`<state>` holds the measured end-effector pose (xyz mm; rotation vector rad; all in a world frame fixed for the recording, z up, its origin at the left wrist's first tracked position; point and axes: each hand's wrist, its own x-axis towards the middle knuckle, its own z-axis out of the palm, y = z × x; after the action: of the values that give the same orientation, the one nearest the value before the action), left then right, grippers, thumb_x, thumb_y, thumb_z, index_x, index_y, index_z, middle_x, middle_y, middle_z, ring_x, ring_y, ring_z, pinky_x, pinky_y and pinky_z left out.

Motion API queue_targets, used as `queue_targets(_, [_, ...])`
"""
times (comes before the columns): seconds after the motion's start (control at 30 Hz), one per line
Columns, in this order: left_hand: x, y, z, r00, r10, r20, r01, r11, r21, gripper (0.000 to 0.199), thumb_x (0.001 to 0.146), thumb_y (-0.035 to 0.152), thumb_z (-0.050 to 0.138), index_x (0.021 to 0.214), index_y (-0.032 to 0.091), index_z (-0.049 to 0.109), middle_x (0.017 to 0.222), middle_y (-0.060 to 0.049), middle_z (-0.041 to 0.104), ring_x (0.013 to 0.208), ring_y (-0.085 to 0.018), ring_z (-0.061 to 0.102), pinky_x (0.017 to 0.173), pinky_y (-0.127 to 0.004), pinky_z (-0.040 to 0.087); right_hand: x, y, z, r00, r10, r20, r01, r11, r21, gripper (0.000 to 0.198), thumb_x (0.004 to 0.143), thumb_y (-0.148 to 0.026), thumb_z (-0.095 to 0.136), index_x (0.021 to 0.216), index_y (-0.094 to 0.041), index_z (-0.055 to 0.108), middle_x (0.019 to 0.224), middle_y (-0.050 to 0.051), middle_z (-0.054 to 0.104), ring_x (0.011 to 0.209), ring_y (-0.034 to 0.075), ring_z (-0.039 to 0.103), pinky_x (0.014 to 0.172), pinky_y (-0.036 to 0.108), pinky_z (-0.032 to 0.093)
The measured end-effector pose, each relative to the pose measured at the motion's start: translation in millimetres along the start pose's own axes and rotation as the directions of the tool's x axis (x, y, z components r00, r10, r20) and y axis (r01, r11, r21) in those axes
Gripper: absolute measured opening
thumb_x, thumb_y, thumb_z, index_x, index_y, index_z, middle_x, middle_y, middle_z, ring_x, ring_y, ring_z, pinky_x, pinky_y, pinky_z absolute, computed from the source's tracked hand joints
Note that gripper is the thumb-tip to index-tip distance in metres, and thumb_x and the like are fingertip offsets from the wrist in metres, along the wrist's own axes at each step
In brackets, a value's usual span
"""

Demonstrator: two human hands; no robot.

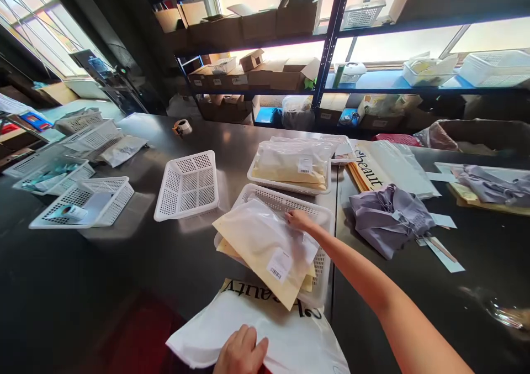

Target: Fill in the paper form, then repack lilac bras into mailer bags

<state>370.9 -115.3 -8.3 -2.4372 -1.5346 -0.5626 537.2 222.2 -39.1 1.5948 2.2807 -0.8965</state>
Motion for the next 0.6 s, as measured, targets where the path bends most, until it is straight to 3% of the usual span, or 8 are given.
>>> queue_targets(0.1, [-2.1, 0.5, 8.1, 0.998, -0.056, 0.016, 0.056, 0.998, 0.006, 0.032, 0.092, 0.011, 0.035, 0.064, 0.020, 0.048, 0.064, -0.002, 0.049, 0.056, -0.017, 0.050, 0.051, -0.030, 0.036, 0.8, 1.7, 2.3, 0.998, 0.031, 0.057, -0.032, 0.999, 0.016, 0.032, 0.096, -0.043, 0.055, 0.098, -0.013, 0.064, 0.096, 0.004, 0.066, 0.084, 0.017, 0.063, 0.078, 0.034, 0.054])
queue_targets(0.2, [5.9, -3.2, 9.6, 0.995, -0.062, -0.082, 0.064, 0.998, 0.025, 0.034, 0.089, 0.005, 0.033, 0.064, 0.020, 0.050, 0.059, -0.001, 0.047, 0.053, -0.017, 0.045, 0.051, -0.033, 0.033, -6.0, -3.4, -5.3, 0.996, -0.019, 0.091, 0.014, 0.999, 0.052, 0.024, 0.093, -0.036, 0.059, 0.087, -0.013, 0.063, 0.084, 0.002, 0.064, 0.074, 0.015, 0.060, 0.070, 0.030, 0.050])
queue_targets(0.27, [12.7, -7.2, 5.8, 0.982, -0.072, -0.175, 0.078, 0.997, 0.025, 0.035, 0.089, 0.002, 0.033, 0.066, 0.018, 0.055, 0.061, -0.002, 0.053, 0.058, -0.018, 0.051, 0.056, -0.033, 0.038, -18.7, -11.9, -15.9, 0.992, -0.117, 0.049, 0.112, 0.989, 0.094, 0.018, 0.092, -0.029, 0.054, 0.085, -0.014, 0.062, 0.087, 0.005, 0.063, 0.077, 0.017, 0.057, 0.070, 0.030, 0.046])
queue_targets(0.37, [20.5, -12.9, -7.8, 0.966, -0.017, -0.257, 0.038, 0.996, 0.077, 0.031, 0.091, 0.004, 0.039, 0.076, 0.016, 0.064, 0.097, -0.007, 0.072, 0.101, -0.024, 0.064, 0.088, -0.038, 0.047, -56.4, -32.5, -33.1, 0.941, -0.339, 0.006, 0.333, 0.927, 0.170, 0.016, 0.092, -0.025, 0.048, 0.087, -0.016, 0.060, 0.103, 0.006, 0.062, 0.090, 0.018, 0.055, 0.079, 0.030, 0.043])
queue_targets(0.43, [24.6, -15.0, -20.5, 0.965, 0.031, -0.260, 0.000, 0.993, 0.117, 0.028, 0.092, 0.008, 0.043, 0.081, 0.016, 0.068, 0.120, -0.007, 0.069, 0.130, -0.027, 0.050, 0.109, -0.041, 0.037, -93.3, -50.1, -37.2, 0.813, -0.580, 0.052, 0.551, 0.795, 0.252, 0.013, 0.092, -0.026, 0.050, 0.087, -0.018, 0.059, 0.114, 0.006, 0.059, 0.100, 0.017, 0.055, 0.087, 0.028, 0.043])
queue_targets(0.53, [30.3, -16.2, -39.2, 0.953, 0.021, -0.302, 0.022, 0.990, 0.141, 0.033, 0.094, 0.008, 0.041, 0.082, 0.018, 0.070, 0.113, -0.002, 0.072, 0.145, -0.021, 0.029, 0.121, -0.035, 0.021, -150.2, -77.5, -23.2, 0.433, -0.886, 0.166, 0.779, 0.461, 0.426, 0.011, 0.091, -0.023, 0.053, 0.088, -0.016, 0.060, 0.128, 0.013, 0.054, 0.116, 0.020, 0.053, 0.095, 0.029, 0.043])
queue_targets(0.57, [31.7, -16.8, -44.3, 0.951, 0.025, -0.309, 0.022, 0.989, 0.147, 0.036, 0.095, 0.008, 0.038, 0.080, 0.019, 0.069, 0.108, -0.002, 0.073, 0.145, -0.020, 0.028, 0.122, -0.034, 0.019, -164.3, -85.2, -14.5, 0.329, -0.920, 0.213, 0.792, 0.392, 0.469, 0.011, 0.091, -0.023, 0.054, 0.088, -0.015, 0.060, 0.127, 0.015, 0.055, 0.116, 0.021, 0.053, 0.096, 0.029, 0.044])
queue_targets(0.6, [32.4, -17.8, -48.4, 0.954, 0.044, -0.297, 0.001, 0.989, 0.151, 0.038, 0.096, 0.008, 0.036, 0.077, 0.019, 0.068, 0.104, -0.002, 0.073, 0.143, -0.020, 0.034, 0.121, -0.035, 0.021, -173.7, -91.3, -5.5, 0.261, -0.928, 0.265, 0.785, 0.365, 0.501, 0.012, 0.091, -0.024, 0.056, 0.087, -0.014, 0.060, 0.123, 0.016, 0.057, 0.113, 0.021, 0.056, 0.095, 0.029, 0.045])
